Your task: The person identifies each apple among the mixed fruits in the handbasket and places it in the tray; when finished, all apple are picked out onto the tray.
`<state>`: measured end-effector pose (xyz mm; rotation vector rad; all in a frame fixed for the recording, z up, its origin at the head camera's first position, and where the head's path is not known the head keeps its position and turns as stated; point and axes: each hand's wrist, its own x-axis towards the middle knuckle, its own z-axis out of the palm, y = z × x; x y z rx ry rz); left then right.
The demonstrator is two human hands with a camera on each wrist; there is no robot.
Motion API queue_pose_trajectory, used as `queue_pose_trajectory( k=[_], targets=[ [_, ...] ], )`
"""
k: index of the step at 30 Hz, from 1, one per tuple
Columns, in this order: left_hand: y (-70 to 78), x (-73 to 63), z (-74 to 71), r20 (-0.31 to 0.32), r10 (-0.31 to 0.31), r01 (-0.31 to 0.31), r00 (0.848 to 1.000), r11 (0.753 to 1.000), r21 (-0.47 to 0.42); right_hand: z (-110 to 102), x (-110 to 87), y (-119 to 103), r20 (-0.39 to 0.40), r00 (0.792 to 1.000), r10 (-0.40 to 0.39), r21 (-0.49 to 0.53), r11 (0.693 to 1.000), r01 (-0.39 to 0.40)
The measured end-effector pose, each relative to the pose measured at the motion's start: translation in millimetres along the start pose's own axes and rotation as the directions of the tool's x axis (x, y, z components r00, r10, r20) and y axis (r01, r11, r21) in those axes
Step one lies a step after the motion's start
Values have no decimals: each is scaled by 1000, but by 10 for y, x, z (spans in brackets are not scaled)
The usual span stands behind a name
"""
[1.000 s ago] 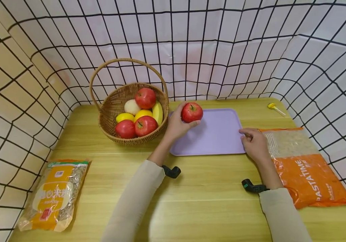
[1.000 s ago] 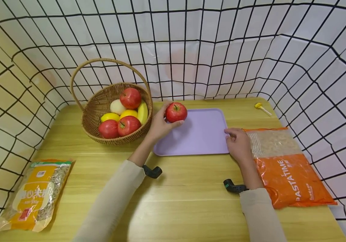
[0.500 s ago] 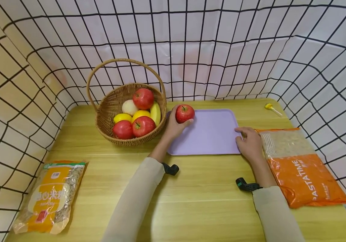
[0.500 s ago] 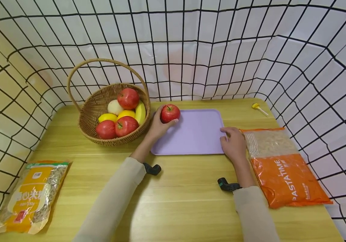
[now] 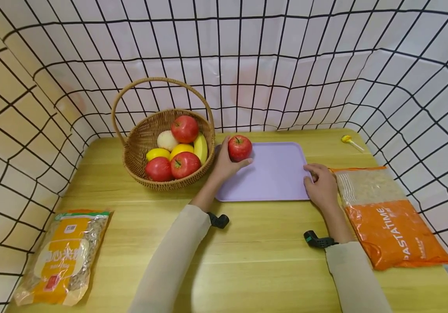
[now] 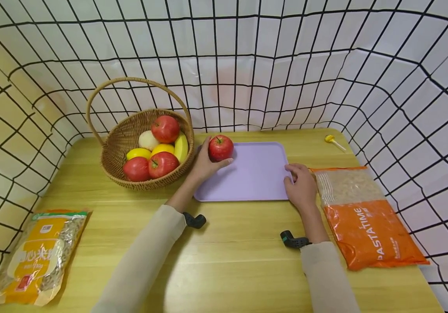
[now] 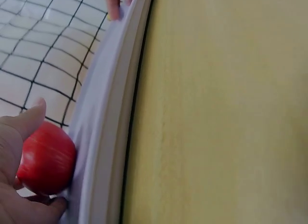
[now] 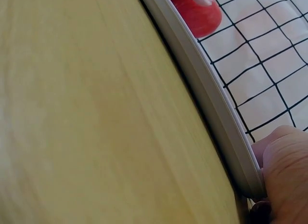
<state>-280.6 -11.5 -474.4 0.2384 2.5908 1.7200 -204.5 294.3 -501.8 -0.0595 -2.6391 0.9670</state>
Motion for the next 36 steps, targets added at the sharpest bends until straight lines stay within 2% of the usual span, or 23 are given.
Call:
queue_pose_trajectory(
  k=[3, 6, 9, 14, 18, 22, 24, 26, 29, 36],
  targets=[
    [47, -71, -35, 10, 56, -56, 998, 992, 116, 4, 0, 2, -5, 1000, 0, -4, 1000, 0],
    [124, -165, -79, 29, 121, -124, 992, 959, 256, 4, -3, 8, -5, 1000, 5, -19, 1000, -6],
    [235, -292, -128, 57, 165, -175, 985, 933, 314, 13, -13, 18, -11, 1000, 14, -28, 1000, -14],
    [436, -493, -232, 81, 257, -270, 963, 914, 303, 15, -17, 20, -27, 999, 31, -23, 999, -32],
    [573, -628, -371, 65, 307, -313, 949, 912, 266, 19, -16, 11, -23, 999, 40, -20, 999, -41],
    [676, -714, -564, 39, 384, -384, 922, 900, 208, 29, -16, 2, -24, 999, 46, -20, 999, -46],
    [702, -740, -672, 30, 422, -420, 906, 887, 192, 24, -22, -7, -21, 998, 52, -17, 998, -53],
    [705, -753, -781, 19, 443, -439, 896, 878, 191, 18, -31, -13, -16, 998, 62, -16, 998, -62],
    [689, -757, -942, 5, 445, -438, 895, 879, 189, 17, -41, -20, -8, 997, 78, -20, 997, -79],
    [689, -683, -1283, -41, 401, -384, 915, 899, 212, 21, -22, -33, -19, 997, 77, -23, 997, -77]
  ],
)
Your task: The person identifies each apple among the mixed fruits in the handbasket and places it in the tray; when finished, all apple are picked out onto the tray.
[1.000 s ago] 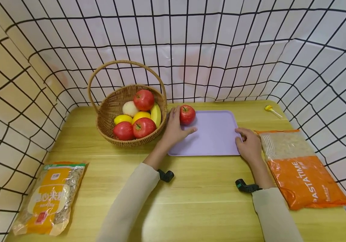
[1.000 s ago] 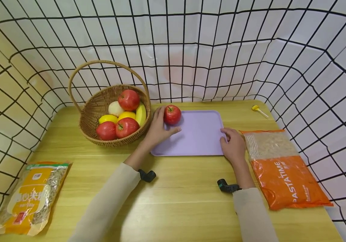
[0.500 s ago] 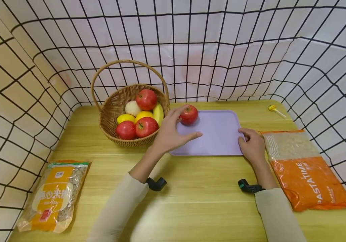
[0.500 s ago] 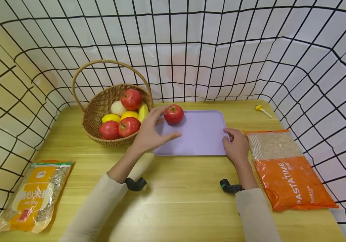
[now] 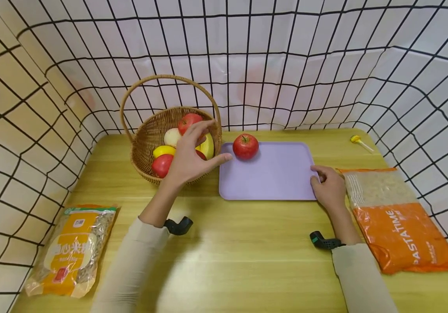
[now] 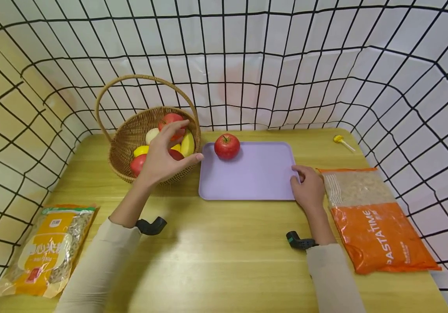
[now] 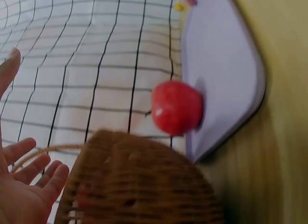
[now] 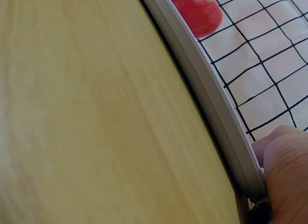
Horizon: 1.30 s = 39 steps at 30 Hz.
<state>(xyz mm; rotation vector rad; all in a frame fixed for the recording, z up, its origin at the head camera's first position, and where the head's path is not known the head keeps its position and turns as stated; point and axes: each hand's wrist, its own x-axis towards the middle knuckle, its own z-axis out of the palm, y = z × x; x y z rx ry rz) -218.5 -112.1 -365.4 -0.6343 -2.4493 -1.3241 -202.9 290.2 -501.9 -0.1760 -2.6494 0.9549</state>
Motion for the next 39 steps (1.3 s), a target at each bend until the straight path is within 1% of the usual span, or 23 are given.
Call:
queue_pose_trajectory(
  k=[4, 8, 14, 19, 21, 25, 28, 33, 39],
  targets=[
    [-64, 88, -135, -43, -25, 26, 999, 999, 32, -23, 14, -9, -8, 1000, -21, -2, 1000, 21],
    [-164, 155, -210, -75, -66, 71, 995, 995, 69, -30, 11, -3, -13, 999, -40, -4, 999, 40],
    [-248, 213, -286, -80, -159, 169, 984, 975, 142, -14, 3, 7, -12, 999, -40, -3, 999, 40],
    [-331, 256, -317, -84, -240, 251, 967, 951, 180, -11, 5, 10, -11, 1000, -27, -1, 1000, 27],
    [-371, 266, -324, -80, -265, 275, 961, 944, 182, -6, 9, 14, -13, 1000, -23, 1, 1000, 23],
    [-446, 281, -331, -74, -295, 304, 953, 936, 180, 8, 16, 23, -15, 1000, -24, 2, 1000, 24],
    [-468, 291, -335, -74, -337, 345, 939, 921, 179, 15, 22, 33, -21, 999, -25, 7, 1000, 25],
    [-464, 329, -345, -79, -417, 424, 906, 881, 212, 15, 24, 33, -34, 999, -27, 10, 1000, 27],
    [-434, 378, -352, -67, -483, 484, 873, 844, 231, 2, 17, 14, -37, 999, -31, 7, 999, 32]
  ],
)
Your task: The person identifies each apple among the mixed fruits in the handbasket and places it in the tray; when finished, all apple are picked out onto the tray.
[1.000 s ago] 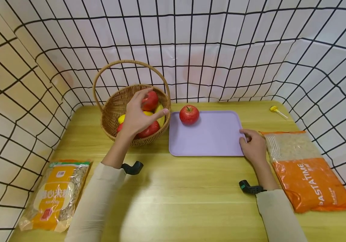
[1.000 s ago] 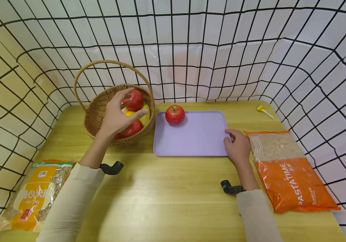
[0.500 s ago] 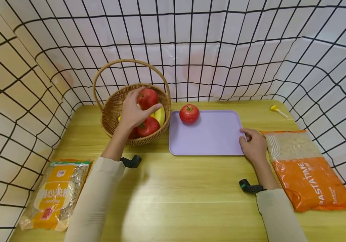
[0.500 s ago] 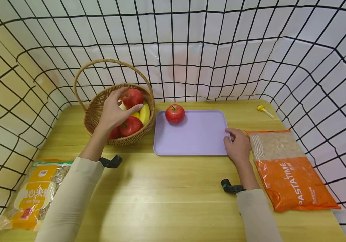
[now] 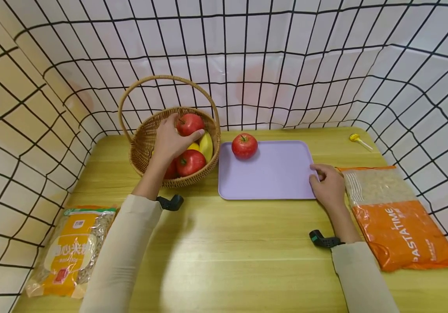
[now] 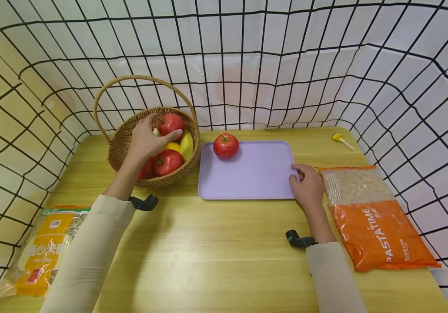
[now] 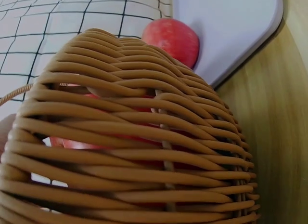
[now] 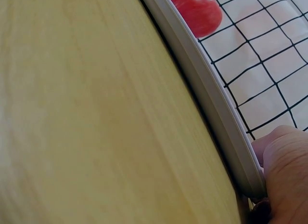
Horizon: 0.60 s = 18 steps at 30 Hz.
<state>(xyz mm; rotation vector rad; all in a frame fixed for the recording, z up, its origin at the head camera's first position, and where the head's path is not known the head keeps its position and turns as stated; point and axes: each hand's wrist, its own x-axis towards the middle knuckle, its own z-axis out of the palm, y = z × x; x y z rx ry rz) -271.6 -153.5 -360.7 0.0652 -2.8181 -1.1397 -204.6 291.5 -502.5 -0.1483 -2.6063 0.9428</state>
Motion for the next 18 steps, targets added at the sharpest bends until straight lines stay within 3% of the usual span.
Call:
queue_pose_trajectory(
  k=[18],
  targets=[
    [-36, 161, 125, 17, -72, 72, 997, 997, 17, -17, 7, -5, 5, 1000, 13, 2, 1000, -13]
  ],
)
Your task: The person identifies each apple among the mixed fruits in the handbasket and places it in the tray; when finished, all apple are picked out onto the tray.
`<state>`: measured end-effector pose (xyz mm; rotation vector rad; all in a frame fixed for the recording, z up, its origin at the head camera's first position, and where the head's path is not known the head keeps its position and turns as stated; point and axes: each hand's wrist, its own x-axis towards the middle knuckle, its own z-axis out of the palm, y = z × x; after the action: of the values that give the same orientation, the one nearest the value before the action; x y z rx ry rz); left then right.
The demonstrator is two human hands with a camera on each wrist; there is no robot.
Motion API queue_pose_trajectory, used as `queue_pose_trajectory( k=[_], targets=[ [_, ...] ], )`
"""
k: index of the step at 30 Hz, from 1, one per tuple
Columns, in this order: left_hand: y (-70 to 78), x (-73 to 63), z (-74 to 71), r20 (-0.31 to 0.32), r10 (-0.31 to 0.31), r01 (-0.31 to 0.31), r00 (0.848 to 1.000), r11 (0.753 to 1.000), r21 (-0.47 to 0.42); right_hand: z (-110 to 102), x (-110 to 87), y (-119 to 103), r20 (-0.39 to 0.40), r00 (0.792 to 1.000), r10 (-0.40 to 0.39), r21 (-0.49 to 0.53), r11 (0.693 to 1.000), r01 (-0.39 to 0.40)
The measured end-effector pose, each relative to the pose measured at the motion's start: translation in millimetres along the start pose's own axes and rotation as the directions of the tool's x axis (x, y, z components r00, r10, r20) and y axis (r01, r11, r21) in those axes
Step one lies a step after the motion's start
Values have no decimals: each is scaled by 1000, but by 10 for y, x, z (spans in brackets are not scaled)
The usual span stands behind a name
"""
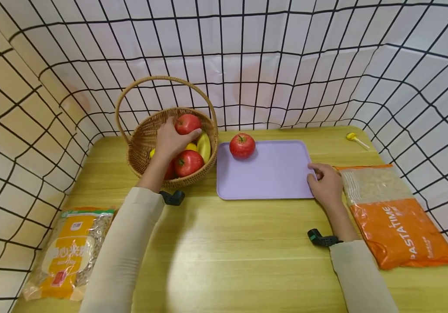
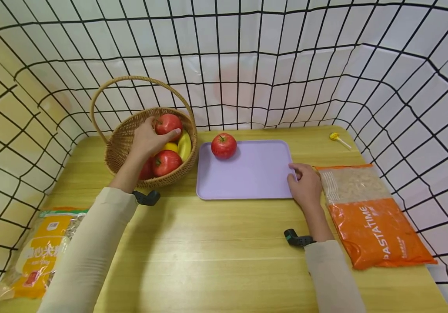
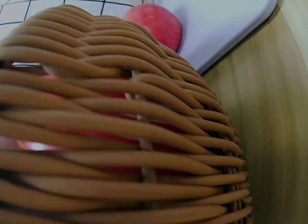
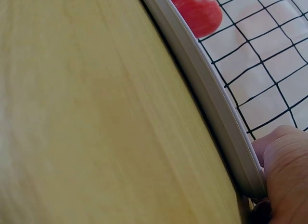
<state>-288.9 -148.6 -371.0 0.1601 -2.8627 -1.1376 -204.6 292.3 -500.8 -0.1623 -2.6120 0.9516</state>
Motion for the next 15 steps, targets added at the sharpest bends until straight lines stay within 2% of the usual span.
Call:
queue_pose_trajectory(
  k=[6, 11, 15],
  targets=[
    [6, 59, 45, 12, -7, 7, 1000, 1000, 20, -6, 6, 18, -24, 1000, 11, 14, 1000, -11],
    [-22, 59, 48, 28, -19, 18, 999, 999, 43, -2, 2, 19, 9, 999, 32, -3, 999, -32],
    [-43, 49, 22, 35, 0, -2, 999, 998, 62, 11, 5, 6, 28, 999, 43, -8, 999, -43]
  ],
)
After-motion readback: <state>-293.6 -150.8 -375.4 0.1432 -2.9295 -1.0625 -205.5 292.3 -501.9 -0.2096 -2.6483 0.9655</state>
